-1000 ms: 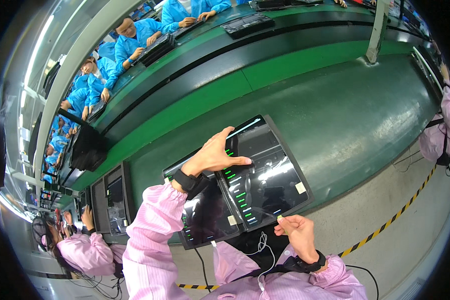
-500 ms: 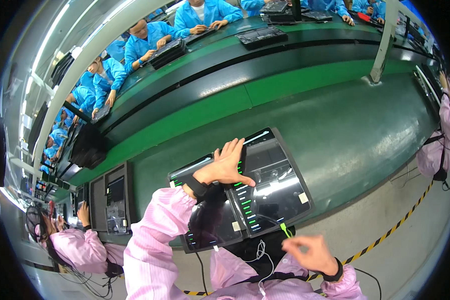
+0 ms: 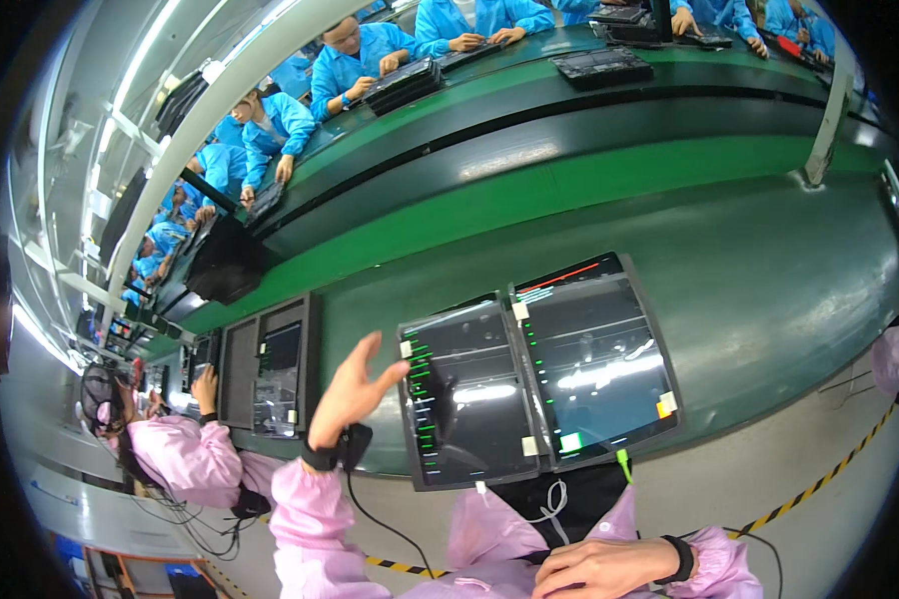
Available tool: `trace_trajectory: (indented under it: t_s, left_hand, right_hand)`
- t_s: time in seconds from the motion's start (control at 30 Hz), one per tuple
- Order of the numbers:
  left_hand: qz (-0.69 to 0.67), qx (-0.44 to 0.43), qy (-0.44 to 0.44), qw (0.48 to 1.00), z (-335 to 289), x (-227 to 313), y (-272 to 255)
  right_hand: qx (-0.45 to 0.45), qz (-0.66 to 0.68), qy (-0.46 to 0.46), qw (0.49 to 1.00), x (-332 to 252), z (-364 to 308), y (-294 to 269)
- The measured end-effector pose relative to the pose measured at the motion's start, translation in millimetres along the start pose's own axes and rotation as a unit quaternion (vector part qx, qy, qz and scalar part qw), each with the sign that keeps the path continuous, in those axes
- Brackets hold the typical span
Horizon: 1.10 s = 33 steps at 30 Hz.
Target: Interacting with and testing two tablet computers on an assembly line using a stylus and fingers.
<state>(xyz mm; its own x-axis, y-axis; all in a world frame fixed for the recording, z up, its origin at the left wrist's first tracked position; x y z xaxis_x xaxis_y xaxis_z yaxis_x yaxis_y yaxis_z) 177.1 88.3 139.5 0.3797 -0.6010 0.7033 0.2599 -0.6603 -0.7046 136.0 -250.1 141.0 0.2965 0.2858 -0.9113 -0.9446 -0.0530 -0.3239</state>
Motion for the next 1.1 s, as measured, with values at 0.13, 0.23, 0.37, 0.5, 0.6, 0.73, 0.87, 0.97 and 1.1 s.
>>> trace_trajectory:
  t_s: [0.13,0.23,0.37,0.5,0.6,0.73,0.87,0.97,1.1]
  left_hand:
    - [-0.213,0.012,-0.13,0.968,-47,-59,24]
    - [-0.328,0.029,-0.13,0.935,-57,-74,53]
    - [-0.292,0.078,-0.132,0.944,-57,-71,56]
    - [-0.262,0.079,-0.133,0.953,-56,-74,59]
    - [-0.318,0.077,-0.144,0.934,-58,-89,55]
    - [-0.359,0.056,-0.144,0.92,-66,-87,55]
    - [-0.375,0.044,-0.139,0.916,-69,-82,57]
    - [-0.369,0.034,-0.134,0.919,-71,-80,57]
    - [-0.363,0.018,-0.111,0.925,-78,-76,56]
  right_hand:
    - [0.044,-0.042,-0.026,0.998,-3,9,-10]
    - [-0.003,0.008,0.034,0.999,9,4,-5]
    - [0.006,-0.009,0.054,0.998,4,9,-13]
    - [0.064,-0.015,0.058,0.996,5,8,-17]
    - [0.095,-0.012,0.059,0.994,4,10,-19]
    - [0.105,0.006,0.082,0.991,8,7,-24]
    - [0.112,-0.009,0.077,0.991,8,13,-28]
    - [0.139,-0.001,0.05,0.989,10,13,-29]
    - [0.154,-0.05,0.043,0.986,9,9,-30]
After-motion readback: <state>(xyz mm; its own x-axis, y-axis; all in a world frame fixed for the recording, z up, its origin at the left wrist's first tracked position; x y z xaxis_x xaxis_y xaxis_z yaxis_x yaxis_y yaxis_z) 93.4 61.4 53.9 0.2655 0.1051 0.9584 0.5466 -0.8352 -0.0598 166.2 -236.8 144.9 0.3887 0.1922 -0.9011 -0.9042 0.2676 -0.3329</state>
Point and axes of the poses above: each hand's wrist, its own z-axis towards the middle knuckle, its own y-axis out of the palm, x = y × z, the point moved 7 cm from there along z, towards the middle knuckle, and after that the axes turned 12 degrees about -z, right-handed, at the moved point
